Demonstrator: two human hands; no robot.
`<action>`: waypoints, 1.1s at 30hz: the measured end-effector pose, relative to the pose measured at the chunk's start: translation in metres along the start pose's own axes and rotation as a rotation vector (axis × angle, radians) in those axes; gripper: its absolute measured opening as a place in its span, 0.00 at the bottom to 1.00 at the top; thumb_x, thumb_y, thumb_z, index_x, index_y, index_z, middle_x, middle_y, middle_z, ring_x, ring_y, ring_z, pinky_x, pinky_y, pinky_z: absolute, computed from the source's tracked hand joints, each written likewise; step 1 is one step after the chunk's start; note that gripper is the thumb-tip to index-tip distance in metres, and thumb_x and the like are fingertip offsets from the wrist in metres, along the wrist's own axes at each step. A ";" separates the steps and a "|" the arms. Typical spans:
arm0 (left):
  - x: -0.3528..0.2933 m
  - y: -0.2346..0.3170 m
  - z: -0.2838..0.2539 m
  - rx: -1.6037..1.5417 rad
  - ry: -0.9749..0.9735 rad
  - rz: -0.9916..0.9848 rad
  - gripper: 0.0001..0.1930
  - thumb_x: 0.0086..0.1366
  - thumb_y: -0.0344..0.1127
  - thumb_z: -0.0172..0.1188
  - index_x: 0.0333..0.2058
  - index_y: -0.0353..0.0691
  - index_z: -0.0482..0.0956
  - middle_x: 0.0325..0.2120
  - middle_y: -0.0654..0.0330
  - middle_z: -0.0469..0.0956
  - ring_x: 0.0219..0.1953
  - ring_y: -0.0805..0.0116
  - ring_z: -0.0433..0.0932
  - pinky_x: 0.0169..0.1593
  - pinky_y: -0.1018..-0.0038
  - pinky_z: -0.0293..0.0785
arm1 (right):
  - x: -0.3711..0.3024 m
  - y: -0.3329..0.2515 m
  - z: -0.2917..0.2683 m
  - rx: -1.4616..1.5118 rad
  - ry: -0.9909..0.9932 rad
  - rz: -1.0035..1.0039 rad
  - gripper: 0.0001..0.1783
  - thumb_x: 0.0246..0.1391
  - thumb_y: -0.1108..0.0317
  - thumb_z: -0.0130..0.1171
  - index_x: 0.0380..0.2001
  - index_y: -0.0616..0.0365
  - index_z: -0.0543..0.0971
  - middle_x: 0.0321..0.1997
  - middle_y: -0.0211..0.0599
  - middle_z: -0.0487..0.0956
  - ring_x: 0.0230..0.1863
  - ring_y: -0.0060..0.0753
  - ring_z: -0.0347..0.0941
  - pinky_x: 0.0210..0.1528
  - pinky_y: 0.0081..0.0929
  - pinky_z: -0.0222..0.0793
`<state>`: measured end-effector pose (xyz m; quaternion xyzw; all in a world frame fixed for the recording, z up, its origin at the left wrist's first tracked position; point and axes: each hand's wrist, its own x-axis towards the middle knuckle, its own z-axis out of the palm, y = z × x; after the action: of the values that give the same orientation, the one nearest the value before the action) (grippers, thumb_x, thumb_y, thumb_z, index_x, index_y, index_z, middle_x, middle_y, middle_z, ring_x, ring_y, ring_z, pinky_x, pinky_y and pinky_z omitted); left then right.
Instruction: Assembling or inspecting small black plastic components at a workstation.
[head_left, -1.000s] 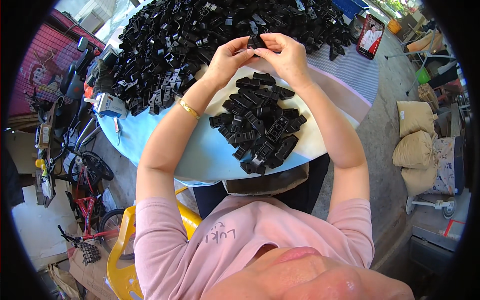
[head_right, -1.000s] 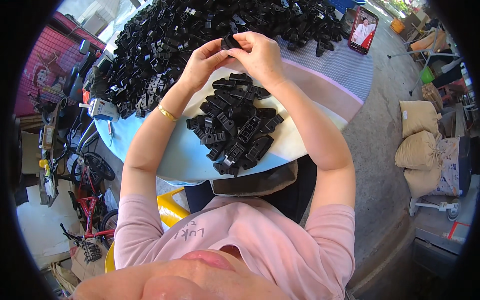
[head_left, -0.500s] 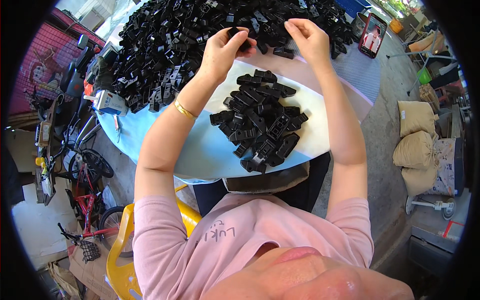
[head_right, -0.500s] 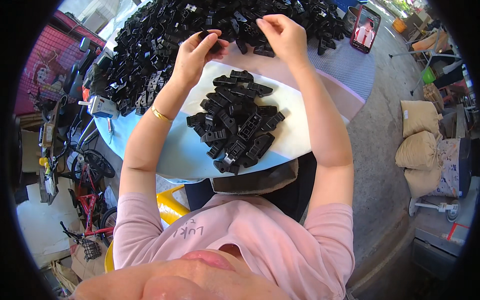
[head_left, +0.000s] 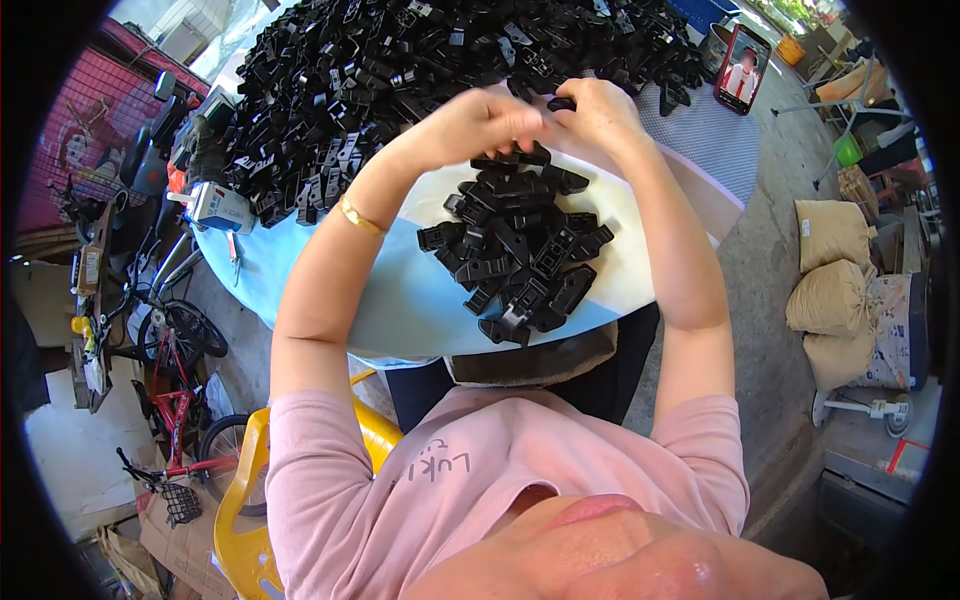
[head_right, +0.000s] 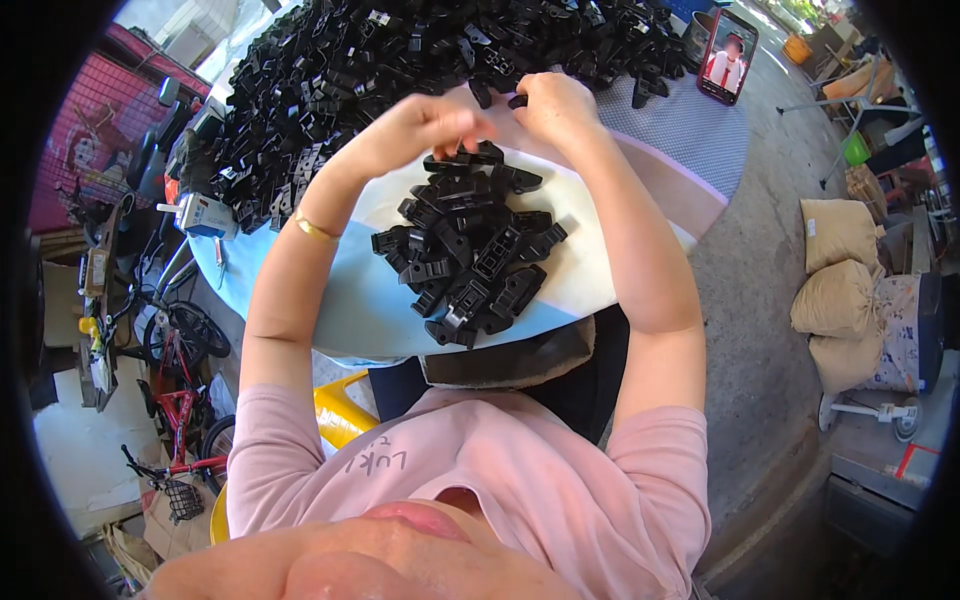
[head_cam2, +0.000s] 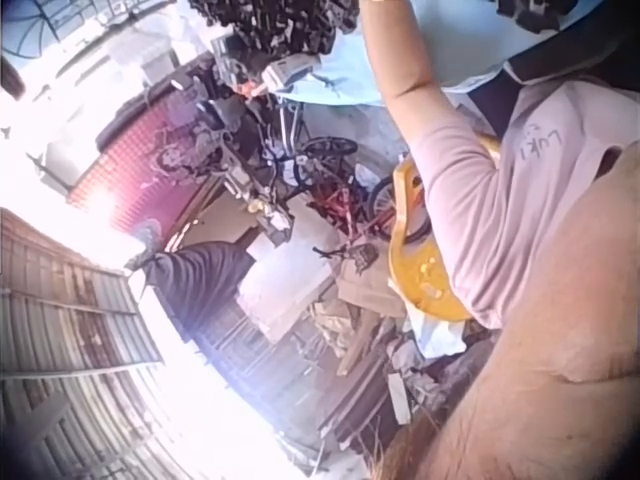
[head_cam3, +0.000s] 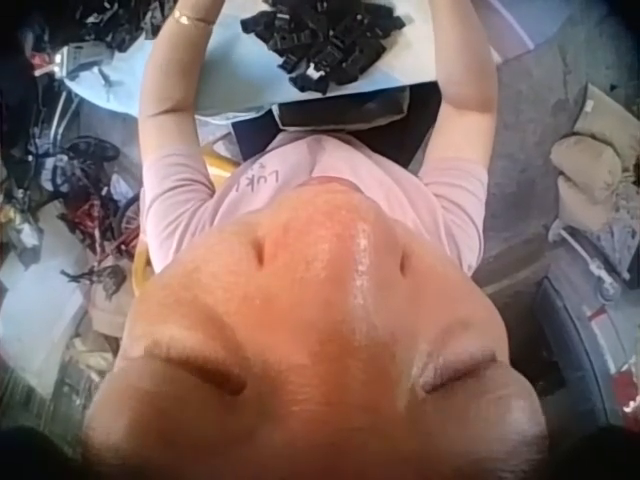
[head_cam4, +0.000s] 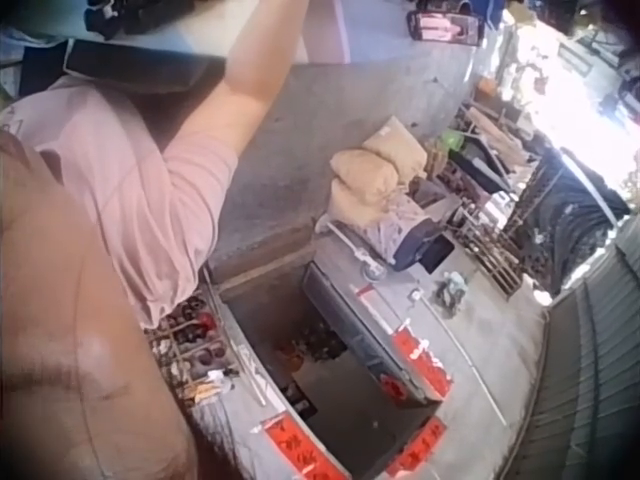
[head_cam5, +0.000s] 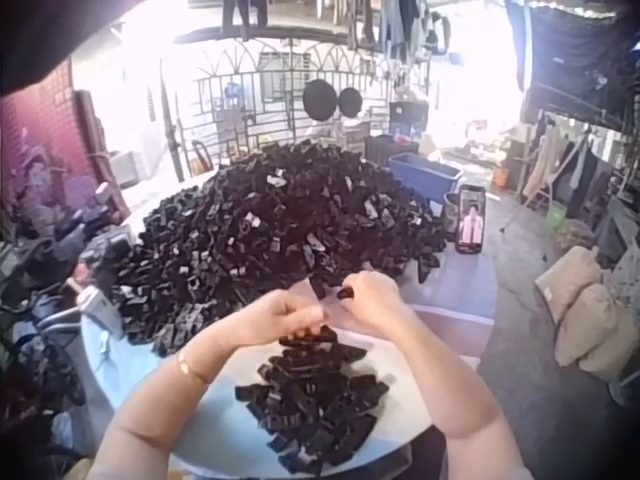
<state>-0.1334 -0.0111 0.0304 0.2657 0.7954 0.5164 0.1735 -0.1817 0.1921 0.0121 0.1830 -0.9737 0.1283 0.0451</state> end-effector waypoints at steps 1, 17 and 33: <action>0.009 -0.004 -0.001 0.071 0.173 -0.014 0.19 0.64 0.48 0.50 0.39 0.39 0.78 0.21 0.65 0.73 0.24 0.81 0.69 0.29 0.83 0.67 | 0.000 -0.002 0.000 -0.001 0.005 0.004 0.19 0.42 0.60 0.62 0.40 0.52 0.79 0.41 0.42 0.78 0.43 0.42 0.74 0.46 0.35 0.70; 0.029 -0.039 -0.003 -0.312 0.404 -0.076 0.11 0.62 0.32 0.53 0.42 0.34 0.73 0.32 0.58 0.77 0.32 0.65 0.78 0.41 0.77 0.75 | 0.014 0.008 0.009 0.962 0.080 -0.146 0.21 0.48 0.63 0.63 0.44 0.64 0.76 0.38 0.38 0.79 0.39 0.24 0.75 0.39 0.22 0.72; 0.008 -0.024 -0.009 -0.799 0.299 -0.120 0.12 0.66 0.34 0.47 0.41 0.31 0.71 0.27 0.55 0.76 0.25 0.71 0.75 0.30 0.78 0.75 | -0.002 -0.027 0.013 0.959 0.301 -0.269 0.18 0.46 0.75 0.61 0.43 0.59 0.76 0.39 0.35 0.78 0.39 0.23 0.74 0.43 0.21 0.71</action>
<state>-0.1505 -0.0212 0.0121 0.0533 0.5633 0.8057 0.1754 -0.1703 0.1655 0.0050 0.2862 -0.7559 0.5781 0.1116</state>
